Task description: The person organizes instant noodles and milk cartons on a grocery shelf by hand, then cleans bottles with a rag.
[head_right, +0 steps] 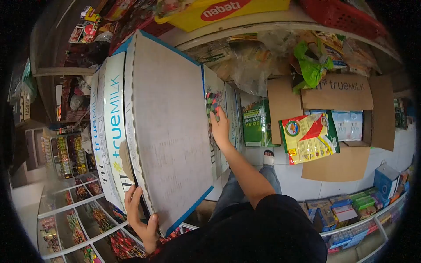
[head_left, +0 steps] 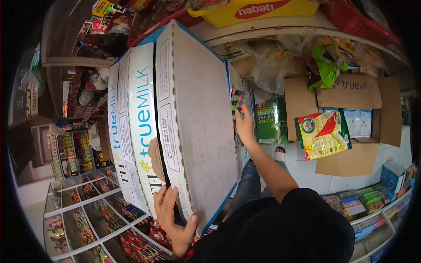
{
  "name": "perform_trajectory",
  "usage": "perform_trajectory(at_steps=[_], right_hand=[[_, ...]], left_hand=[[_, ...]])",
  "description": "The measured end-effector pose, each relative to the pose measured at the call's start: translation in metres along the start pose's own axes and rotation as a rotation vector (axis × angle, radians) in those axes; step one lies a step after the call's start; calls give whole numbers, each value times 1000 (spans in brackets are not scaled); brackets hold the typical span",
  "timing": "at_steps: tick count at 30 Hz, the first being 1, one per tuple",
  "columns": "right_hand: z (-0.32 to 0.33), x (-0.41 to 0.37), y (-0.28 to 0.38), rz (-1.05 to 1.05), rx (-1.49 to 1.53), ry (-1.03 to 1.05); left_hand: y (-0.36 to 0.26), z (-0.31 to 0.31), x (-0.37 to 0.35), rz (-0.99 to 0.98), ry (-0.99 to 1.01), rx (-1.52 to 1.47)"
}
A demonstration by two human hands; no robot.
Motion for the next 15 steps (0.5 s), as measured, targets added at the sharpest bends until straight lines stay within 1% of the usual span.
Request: perform_trajectory(at_steps=[2, 4, 6, 8, 10, 12, 14, 15], right_hand=[[1, -6, -2, -12, -29, 0], [-3, 9, 5, -3, 4, -18], [-7, 37, 34, 196, 39, -11], [-20, 67, 26, 105, 56, -111], [-28, 95, 15, 83, 31, -113], [-31, 106, -3, 70, -2, -102], [-31, 108, -38, -14, -63, -82], [-34, 106, -66, -13, -79, -80]], left_hand=[[0, 0, 0, 28, -13, 16], [1, -2, -1, 47, 1, 8], [0, -2, 0, 58, -33, -5], [1, -1, 0, 43, -40, 35], [3, 0, 0, 54, -49, 42], [2, -1, 0, 60, -51, 50], [1, -1, 0, 61, -56, 49], [1, -1, 0, 58, -54, 55]])
Point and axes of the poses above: each hand's wrist, its own x-axis towards the middle knuckle, its own z-axis out of the back of the hand, y = z × x, the point moved 5 cm from there along x, towards the middle knuckle, and after that the axes turned 9 degrees about -x, right-handed, at the moved point
